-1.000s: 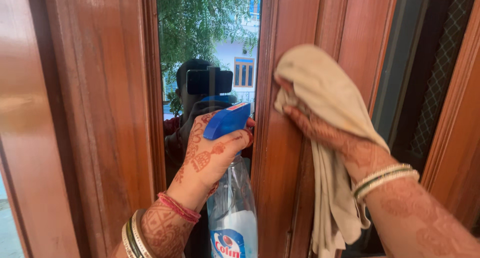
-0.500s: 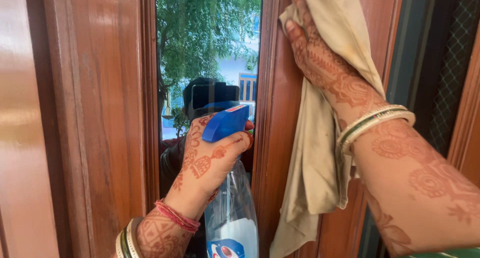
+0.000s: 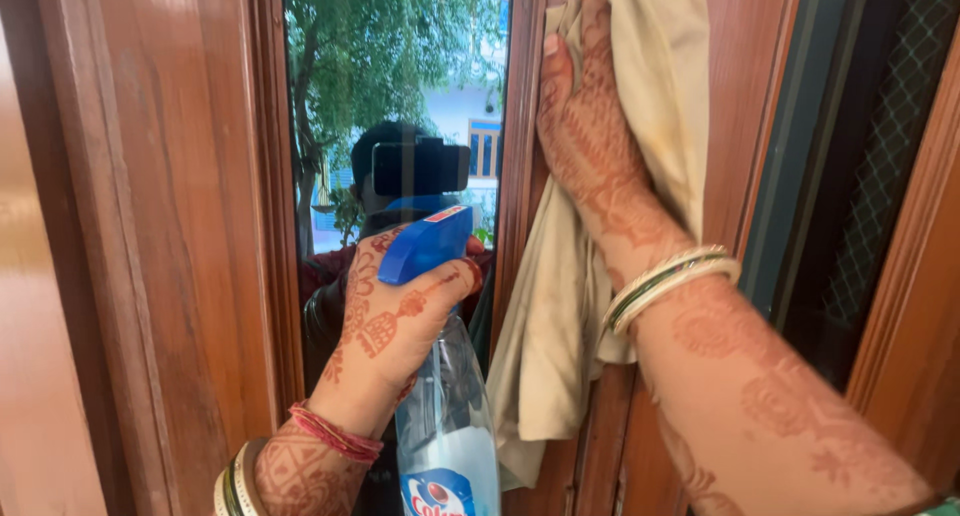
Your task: The person cleans a glass window pane in a wooden frame by spraying it with a cleaning liquid and wiping it with a cloth.
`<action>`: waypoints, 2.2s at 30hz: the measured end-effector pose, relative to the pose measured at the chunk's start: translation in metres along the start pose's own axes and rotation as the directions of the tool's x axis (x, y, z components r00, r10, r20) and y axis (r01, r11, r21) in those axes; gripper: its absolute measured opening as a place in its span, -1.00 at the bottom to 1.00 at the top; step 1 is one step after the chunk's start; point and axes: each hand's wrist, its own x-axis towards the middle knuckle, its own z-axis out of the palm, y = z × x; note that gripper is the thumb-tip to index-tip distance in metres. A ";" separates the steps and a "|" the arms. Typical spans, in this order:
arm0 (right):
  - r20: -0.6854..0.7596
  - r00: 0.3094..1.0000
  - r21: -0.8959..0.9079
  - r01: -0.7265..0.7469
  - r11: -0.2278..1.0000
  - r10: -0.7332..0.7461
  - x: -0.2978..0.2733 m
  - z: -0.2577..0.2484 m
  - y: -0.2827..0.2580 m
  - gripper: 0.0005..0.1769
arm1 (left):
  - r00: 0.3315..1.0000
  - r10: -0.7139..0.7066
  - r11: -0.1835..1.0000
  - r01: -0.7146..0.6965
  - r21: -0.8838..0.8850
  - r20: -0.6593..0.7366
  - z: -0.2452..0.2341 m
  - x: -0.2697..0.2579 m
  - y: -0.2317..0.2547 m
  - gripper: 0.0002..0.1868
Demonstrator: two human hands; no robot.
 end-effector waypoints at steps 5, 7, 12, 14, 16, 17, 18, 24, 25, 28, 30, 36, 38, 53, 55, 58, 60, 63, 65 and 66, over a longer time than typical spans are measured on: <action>0.005 0.997 0.046 -0.074 0.996 0.074 -0.032 -0.008 -0.032 -0.40 | 1.000 -0.001 1.000 0.001 0.013 -0.004 -0.005 -0.016 -0.007 -0.69; 0.001 0.993 0.053 -0.116 0.992 0.116 -0.044 -0.012 -0.042 -0.39 | 1.000 0.012 0.995 -0.012 0.098 0.002 -0.007 -0.021 -0.009 -0.79; -0.005 0.979 0.055 -0.202 0.978 0.202 -0.072 -0.019 -0.064 -0.37 | 0.999 -0.023 0.995 0.026 0.098 -0.033 -0.009 -0.039 -0.014 -0.78; 0.069 0.932 0.280 -0.361 0.890 0.356 -0.077 -0.019 -0.069 -0.36 | 0.999 -0.033 0.995 0.036 0.089 -0.038 -0.008 -0.046 -0.016 -0.78; 0.168 0.864 0.500 -0.489 0.715 0.475 -0.087 -0.021 -0.071 -0.32 | 0.998 -0.059 0.993 0.062 0.098 -0.039 -0.008 -0.053 -0.018 -0.82; 0.099 0.921 0.294 -0.389 0.873 0.377 -0.094 -0.023 -0.071 -0.35 | 0.997 -0.061 0.993 0.065 0.099 -0.039 -0.006 -0.056 -0.019 -0.82; 0.059 0.964 0.063 -0.262 0.963 0.259 -0.101 -0.024 -0.071 -0.38 | 0.996 -0.084 0.995 0.086 0.051 -0.043 -0.005 -0.059 -0.020 -0.81; 0.094 0.948 0.115 -0.314 0.942 0.305 -0.143 -0.027 -0.075 -0.36 | 0.993 -0.109 0.993 0.112 0.049 -0.050 0.001 -0.075 -0.026 -0.82; 0.099 0.946 0.116 -0.318 0.941 0.307 -0.149 -0.026 -0.075 -0.36 | 0.993 -0.108 0.991 0.112 0.074 -0.054 0.002 -0.078 -0.028 -0.84; 0.118 0.951 0.201 -0.305 0.931 0.286 -0.168 -0.026 -0.075 -0.36 | 0.994 -0.101 0.992 0.104 0.073 -0.049 0.007 -0.087 -0.033 -0.85; 0.129 0.952 0.215 -0.301 0.929 0.278 -0.181 -0.025 -0.076 -0.35 | 0.992 -0.115 0.990 0.119 0.071 -0.059 0.009 -0.094 -0.036 -0.83; 0.138 0.947 0.224 -0.314 0.923 0.288 -0.207 -0.028 -0.084 -0.34 | 0.986 -0.139 0.988 0.145 0.061 -0.092 0.013 -0.113 -0.047 -0.78; 0.143 0.944 0.203 -0.321 0.925 0.296 -0.215 -0.031 -0.088 -0.33 | 0.984 -0.148 0.986 0.154 0.057 -0.104 0.013 -0.119 -0.049 -0.77; 0.320 0.772 0.379 -0.636 0.672 0.550 -0.288 -0.032 -0.109 -0.27 | 0.959 -0.254 0.964 0.262 0.052 -0.128 0.010 -0.171 -0.050 -0.79; 0.310 0.779 0.372 -0.626 0.685 0.544 -0.298 -0.034 -0.112 -0.28 | 0.953 -0.270 0.958 0.281 0.063 -0.137 0.010 -0.178 -0.050 -0.80; 0.300 0.781 0.369 -0.625 0.688 0.548 -0.311 -0.037 -0.116 -0.29 | 0.942 -0.295 0.948 0.309 0.075 -0.158 0.011 -0.187 -0.055 -0.83; 0.298 0.781 0.370 -0.624 0.689 0.548 -0.320 -0.039 -0.119 -0.30 | 0.941 -0.299 0.945 0.315 0.084 -0.158 0.011 -0.193 -0.057 -0.83; 0.289 0.787 0.368 -0.617 0.696 0.545 -0.331 -0.041 -0.122 -0.31 | 0.936 -0.314 0.941 0.330 0.081 -0.161 0.011 -0.201 -0.061 -0.83; 0.286 0.790 0.361 -0.614 0.702 0.543 -0.343 -0.046 -0.127 -0.32 | 0.928 -0.332 0.935 0.348 0.070 -0.171 0.011 -0.207 -0.065 -0.83; 0.284 0.793 0.355 -0.609 0.709 0.539 -0.346 -0.046 -0.128 -0.33 | 0.930 -0.325 0.938 0.339 0.065 -0.172 0.011 -0.209 -0.067 -0.82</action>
